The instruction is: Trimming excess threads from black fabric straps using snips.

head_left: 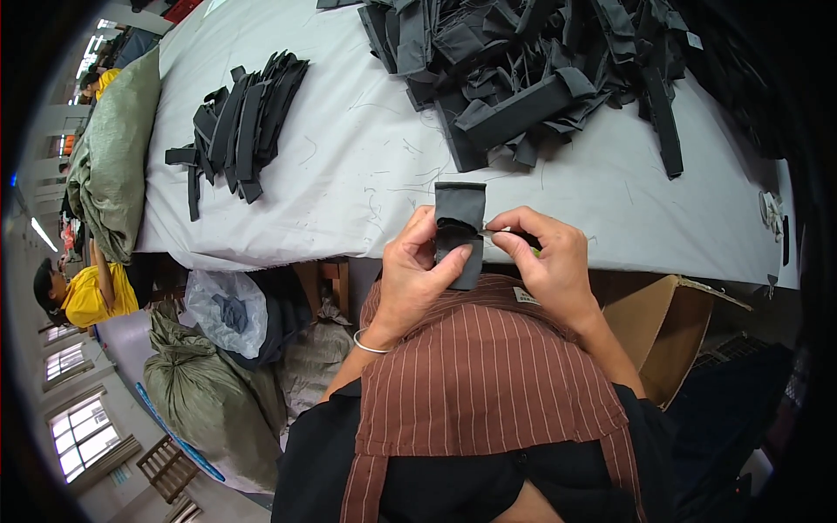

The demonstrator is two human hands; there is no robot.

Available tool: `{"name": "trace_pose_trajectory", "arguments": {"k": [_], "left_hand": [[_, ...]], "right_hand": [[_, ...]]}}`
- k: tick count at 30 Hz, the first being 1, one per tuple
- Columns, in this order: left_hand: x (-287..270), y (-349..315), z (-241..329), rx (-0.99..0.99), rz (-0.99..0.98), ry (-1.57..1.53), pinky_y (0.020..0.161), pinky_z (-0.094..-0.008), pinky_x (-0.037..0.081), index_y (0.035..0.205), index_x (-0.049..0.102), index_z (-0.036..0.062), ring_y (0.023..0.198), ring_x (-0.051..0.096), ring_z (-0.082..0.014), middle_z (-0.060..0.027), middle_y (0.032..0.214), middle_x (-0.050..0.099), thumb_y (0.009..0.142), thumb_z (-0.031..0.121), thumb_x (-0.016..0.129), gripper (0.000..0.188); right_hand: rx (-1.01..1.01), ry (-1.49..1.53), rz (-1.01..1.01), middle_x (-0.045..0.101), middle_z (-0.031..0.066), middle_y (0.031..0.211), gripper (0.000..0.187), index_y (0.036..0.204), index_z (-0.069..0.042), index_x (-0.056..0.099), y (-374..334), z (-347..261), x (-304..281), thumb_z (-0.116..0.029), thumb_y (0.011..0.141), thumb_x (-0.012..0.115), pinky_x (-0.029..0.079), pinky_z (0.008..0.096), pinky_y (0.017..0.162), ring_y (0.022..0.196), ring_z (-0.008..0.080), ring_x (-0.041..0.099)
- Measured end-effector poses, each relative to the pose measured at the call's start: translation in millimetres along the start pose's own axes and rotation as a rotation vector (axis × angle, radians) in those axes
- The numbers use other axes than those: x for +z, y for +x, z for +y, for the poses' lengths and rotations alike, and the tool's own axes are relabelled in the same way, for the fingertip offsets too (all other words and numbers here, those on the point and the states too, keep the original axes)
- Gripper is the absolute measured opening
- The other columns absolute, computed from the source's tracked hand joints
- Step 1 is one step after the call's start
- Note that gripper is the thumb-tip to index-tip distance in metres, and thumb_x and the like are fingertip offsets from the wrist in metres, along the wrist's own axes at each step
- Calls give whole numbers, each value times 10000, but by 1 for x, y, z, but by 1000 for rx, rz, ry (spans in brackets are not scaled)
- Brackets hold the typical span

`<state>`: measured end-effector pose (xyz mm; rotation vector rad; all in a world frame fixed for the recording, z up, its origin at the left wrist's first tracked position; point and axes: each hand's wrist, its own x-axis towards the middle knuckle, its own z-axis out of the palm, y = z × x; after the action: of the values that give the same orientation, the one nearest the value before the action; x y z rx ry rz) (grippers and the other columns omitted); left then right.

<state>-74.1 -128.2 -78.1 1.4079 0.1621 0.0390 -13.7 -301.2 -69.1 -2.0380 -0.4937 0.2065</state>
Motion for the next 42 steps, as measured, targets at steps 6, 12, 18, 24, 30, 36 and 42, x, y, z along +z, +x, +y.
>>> {"name": "trace_pose_trajectory", "arguments": {"k": [6, 12, 18, 24, 30, 36, 42], "left_hand": [[0, 2, 1, 21, 2, 31, 861, -221, 414, 1146, 559, -53, 982, 514, -102, -39, 1049, 513, 775, -84, 624, 378], [2, 3, -11, 222, 59, 184, 880, -253, 429, 1171, 462, -3, 1005, 541, -139, -72, 1063, 527, 728, -84, 637, 483], [2, 15, 9, 176, 35, 128, 988, -282, 381, 1245, 445, -18, 1066, 535, -162, -92, 1103, 540, 739, -95, 551, 523], [-1, 19, -14, 151, 73, -29, 952, -254, 379, 1074, 553, -16, 1038, 525, -135, -35, 1048, 557, 735, -96, 555, 348], [-7, 23, -19, 272, 129, 89, 923, -254, 396, 902, 572, -1, 949, 535, -131, -47, 957, 564, 704, -132, 555, 238], [-6, 24, -16, 316, 163, 153, 891, -247, 411, 883, 583, 1, 922, 542, -133, -46, 910, 565, 691, -142, 558, 241], [-1, 24, -17, 313, 148, 100, 861, -250, 426, 881, 582, 6, 900, 551, -138, -48, 913, 575, 693, -134, 577, 235]], "right_hand": [[24, 320, 150, 631, 32, 752, 223, 968, -96, 680, 4, -10, 3, -47, 752, 706, 471, 281, 611, 663, 155, 599], [-269, 209, 121, 560, 18, 690, 337, 882, -98, 690, 12, -7, 8, 93, 607, 657, 452, 267, 539, 585, 139, 560], [-283, 262, 38, 574, 39, 748, 315, 843, -59, 677, 13, -1, 7, 147, 612, 615, 468, 259, 577, 651, 140, 587], [-114, 602, -88, 616, 56, 870, 250, 873, 5, 656, 14, 6, 6, 154, 673, 651, 477, 245, 696, 774, 143, 599], [-127, 403, -137, 627, 64, 879, 199, 926, -25, 661, 12, -5, -14, -51, 741, 729, 478, 263, 712, 799, 150, 608], [-199, 124, 16, 654, 57, 801, 188, 931, -51, 680, 14, -11, -10, -127, 764, 723, 476, 285, 658, 716, 184, 626], [-257, 82, 44, 639, 40, 755, 146, 906, -56, 683, 14, 2, -1, -101, 771, 714, 445, 280, 598, 660, 169, 589]]}}
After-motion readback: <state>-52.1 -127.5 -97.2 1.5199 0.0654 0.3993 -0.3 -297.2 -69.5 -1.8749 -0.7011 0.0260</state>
